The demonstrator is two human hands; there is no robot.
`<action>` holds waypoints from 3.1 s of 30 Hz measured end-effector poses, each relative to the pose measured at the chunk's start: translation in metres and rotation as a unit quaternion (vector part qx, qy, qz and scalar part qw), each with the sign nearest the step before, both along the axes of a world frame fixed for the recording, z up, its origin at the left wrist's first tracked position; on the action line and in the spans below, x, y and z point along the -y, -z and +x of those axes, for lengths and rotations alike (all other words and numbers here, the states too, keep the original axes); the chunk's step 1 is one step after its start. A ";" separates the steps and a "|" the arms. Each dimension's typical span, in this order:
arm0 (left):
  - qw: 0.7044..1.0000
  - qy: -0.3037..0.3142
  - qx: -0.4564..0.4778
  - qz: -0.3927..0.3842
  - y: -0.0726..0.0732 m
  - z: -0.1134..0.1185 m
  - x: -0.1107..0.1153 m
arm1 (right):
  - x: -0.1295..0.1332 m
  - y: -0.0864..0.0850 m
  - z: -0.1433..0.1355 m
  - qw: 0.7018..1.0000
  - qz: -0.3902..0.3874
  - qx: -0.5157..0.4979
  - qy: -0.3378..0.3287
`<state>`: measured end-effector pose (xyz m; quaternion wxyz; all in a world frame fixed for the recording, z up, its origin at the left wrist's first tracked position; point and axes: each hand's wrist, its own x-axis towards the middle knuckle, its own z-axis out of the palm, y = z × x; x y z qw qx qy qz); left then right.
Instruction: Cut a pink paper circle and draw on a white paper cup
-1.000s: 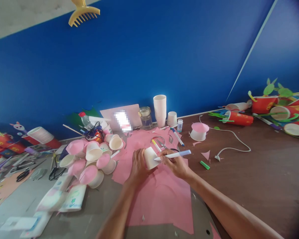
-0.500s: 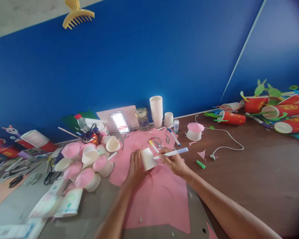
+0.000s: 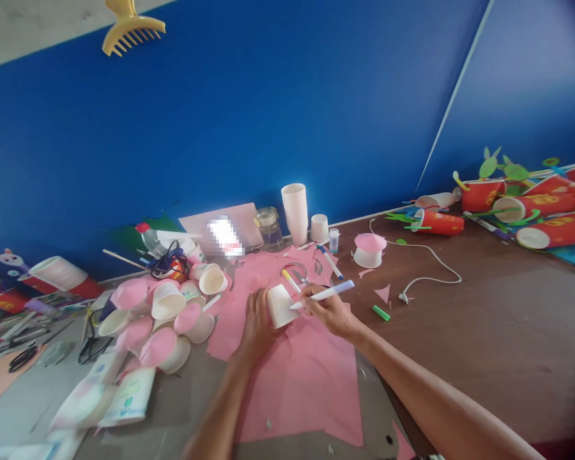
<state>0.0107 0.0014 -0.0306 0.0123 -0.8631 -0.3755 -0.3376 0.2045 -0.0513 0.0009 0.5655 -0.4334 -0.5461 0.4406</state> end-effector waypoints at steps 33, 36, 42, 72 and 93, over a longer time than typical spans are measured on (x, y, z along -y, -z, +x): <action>1.000 0.007 0.000 0.010 -0.002 0.001 -0.001 | 0.000 -0.004 0.002 0.998 -0.049 -0.029 0.016; 1.000 0.012 0.004 0.011 -0.002 0.001 -0.001 | 0.001 -0.006 0.001 0.998 -0.047 -0.035 0.025; 1.000 0.016 0.002 -0.006 -0.001 0.000 -0.002 | 0.000 -0.005 0.001 0.997 -0.050 -0.054 0.013; 1.000 0.027 0.004 -0.009 0.002 -0.002 -0.003 | -0.003 0.002 0.003 0.997 -0.046 -0.057 -0.006; 0.999 0.027 0.008 -0.038 0.001 -0.003 -0.002 | -0.004 0.007 0.001 0.997 -0.030 -0.060 0.039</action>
